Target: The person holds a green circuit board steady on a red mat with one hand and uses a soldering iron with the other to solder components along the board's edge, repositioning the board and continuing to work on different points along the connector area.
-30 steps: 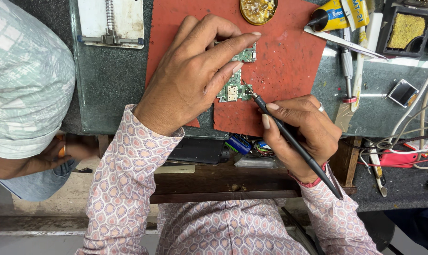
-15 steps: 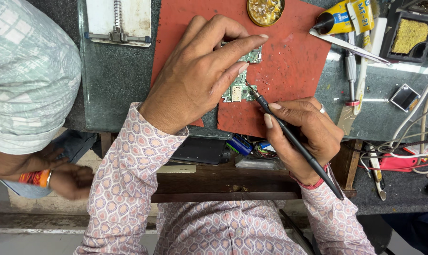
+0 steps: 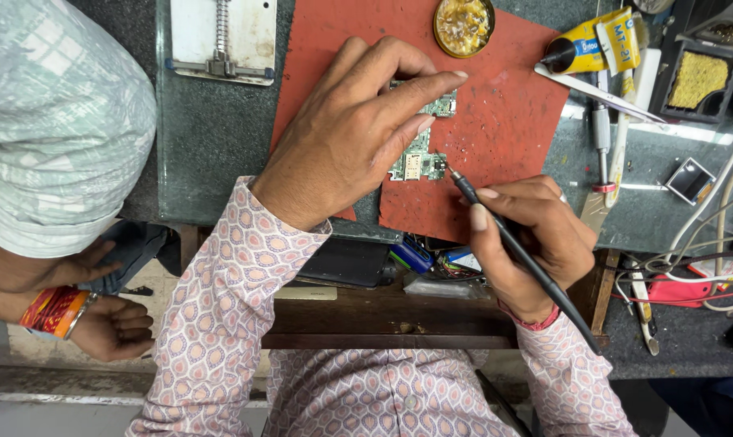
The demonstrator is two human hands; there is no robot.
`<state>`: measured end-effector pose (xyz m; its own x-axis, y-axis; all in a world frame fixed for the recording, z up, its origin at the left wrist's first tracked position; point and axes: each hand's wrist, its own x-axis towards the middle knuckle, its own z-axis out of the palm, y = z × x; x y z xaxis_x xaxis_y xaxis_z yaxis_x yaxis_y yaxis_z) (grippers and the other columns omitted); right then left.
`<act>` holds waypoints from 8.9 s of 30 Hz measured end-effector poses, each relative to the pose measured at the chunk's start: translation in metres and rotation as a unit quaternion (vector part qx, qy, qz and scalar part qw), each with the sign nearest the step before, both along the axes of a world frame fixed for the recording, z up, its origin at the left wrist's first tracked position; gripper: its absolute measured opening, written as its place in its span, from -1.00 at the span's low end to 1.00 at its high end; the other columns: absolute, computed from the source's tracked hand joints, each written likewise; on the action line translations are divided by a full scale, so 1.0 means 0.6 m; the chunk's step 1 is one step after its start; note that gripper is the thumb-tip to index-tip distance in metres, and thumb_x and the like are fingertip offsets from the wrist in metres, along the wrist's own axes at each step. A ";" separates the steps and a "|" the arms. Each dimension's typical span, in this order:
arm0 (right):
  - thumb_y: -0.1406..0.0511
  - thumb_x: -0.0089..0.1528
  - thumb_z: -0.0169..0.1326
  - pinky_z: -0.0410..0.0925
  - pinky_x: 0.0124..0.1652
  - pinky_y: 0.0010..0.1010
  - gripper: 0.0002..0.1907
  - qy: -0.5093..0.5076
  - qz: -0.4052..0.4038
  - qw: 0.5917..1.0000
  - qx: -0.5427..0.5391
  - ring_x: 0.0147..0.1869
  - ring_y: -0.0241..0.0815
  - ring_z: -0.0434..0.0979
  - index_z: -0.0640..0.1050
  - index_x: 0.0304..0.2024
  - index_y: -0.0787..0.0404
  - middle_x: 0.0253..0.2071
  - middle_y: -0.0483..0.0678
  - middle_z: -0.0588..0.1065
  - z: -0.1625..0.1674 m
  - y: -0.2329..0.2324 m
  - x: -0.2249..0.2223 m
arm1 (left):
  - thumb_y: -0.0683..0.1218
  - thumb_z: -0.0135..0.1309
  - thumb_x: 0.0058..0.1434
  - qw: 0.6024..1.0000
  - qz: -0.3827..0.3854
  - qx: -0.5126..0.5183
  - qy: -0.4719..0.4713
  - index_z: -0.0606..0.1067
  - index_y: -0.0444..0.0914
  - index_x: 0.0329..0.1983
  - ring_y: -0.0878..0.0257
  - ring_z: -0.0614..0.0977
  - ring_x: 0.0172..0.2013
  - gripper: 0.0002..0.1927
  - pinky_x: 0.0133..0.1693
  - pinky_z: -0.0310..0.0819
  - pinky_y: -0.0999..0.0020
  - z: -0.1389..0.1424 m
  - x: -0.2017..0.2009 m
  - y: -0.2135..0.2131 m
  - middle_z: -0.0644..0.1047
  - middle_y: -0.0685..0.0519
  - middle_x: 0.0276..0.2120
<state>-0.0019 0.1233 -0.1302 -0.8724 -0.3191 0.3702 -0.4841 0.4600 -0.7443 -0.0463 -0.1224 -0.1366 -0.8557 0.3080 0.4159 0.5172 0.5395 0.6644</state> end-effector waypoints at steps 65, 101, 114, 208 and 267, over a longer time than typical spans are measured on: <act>0.13 0.42 -0.04 0.47 -0.29 -0.53 -0.61 0.041 -0.088 0.981 -0.167 -0.30 -0.23 0.60 0.49 -0.06 0.38 -0.28 0.03 0.53 0.016 -0.031 -0.030 | -0.08 0.04 0.53 0.977 0.106 0.177 -0.055 0.44 -0.19 0.15 0.15 0.74 -0.10 -0.80 -0.10 0.65 0.27 0.001 -0.005 0.019 0.63 -0.03 -0.07; 0.48 0.25 0.29 0.43 -0.17 -0.45 -0.78 0.055 -0.029 0.997 0.036 -0.19 -0.14 0.60 0.48 -0.17 0.33 -0.18 0.06 0.57 0.017 -0.055 -0.012 | -0.09 0.34 0.26 0.979 0.196 -0.009 -0.054 0.44 -0.27 0.30 0.05 0.42 0.10 -0.43 0.12 0.42 0.22 0.021 0.082 0.014 0.41 -0.02 0.17; 0.49 0.22 0.34 0.42 -0.18 -0.41 -0.77 0.047 -0.004 0.996 0.073 -0.15 -0.09 0.59 0.51 -0.18 0.33 -0.21 0.05 0.58 0.024 -0.064 -0.003 | -0.04 0.36 0.26 0.978 0.187 -0.067 -0.062 0.47 -0.24 0.31 0.11 0.43 0.05 -0.42 0.13 0.38 0.20 0.023 0.099 0.014 0.41 0.04 0.10; 0.56 0.34 0.20 0.37 -0.04 -0.40 -0.79 0.059 -0.041 0.996 0.046 -0.08 -0.08 0.54 0.52 0.00 0.34 -0.05 0.09 0.55 0.008 -0.058 0.003 | 0.35 0.01 0.25 0.961 -0.087 -0.183 -0.190 0.23 -0.04 0.48 0.00 0.38 0.26 -0.21 0.15 0.19 -0.07 -0.053 0.223 -0.001 0.42 -0.02 0.26; 0.45 0.22 0.30 0.42 -0.04 -0.27 -0.75 0.073 0.008 0.997 0.003 -0.07 -0.02 0.58 0.56 -0.08 0.32 -0.14 0.05 0.58 0.006 -0.065 -0.021 | -0.15 0.00 0.40 0.921 -0.355 0.017 -0.160 0.54 -0.20 0.18 0.10 0.56 0.30 -0.69 0.35 0.40 0.13 -0.022 0.199 0.103 0.51 0.05 0.30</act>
<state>-0.0148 0.0845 -0.1268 -0.8042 -0.3350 0.4910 -0.5944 0.4564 -0.6621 0.0732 -0.0606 -0.1500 -0.5248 0.8279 0.1980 0.5064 0.1167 0.8544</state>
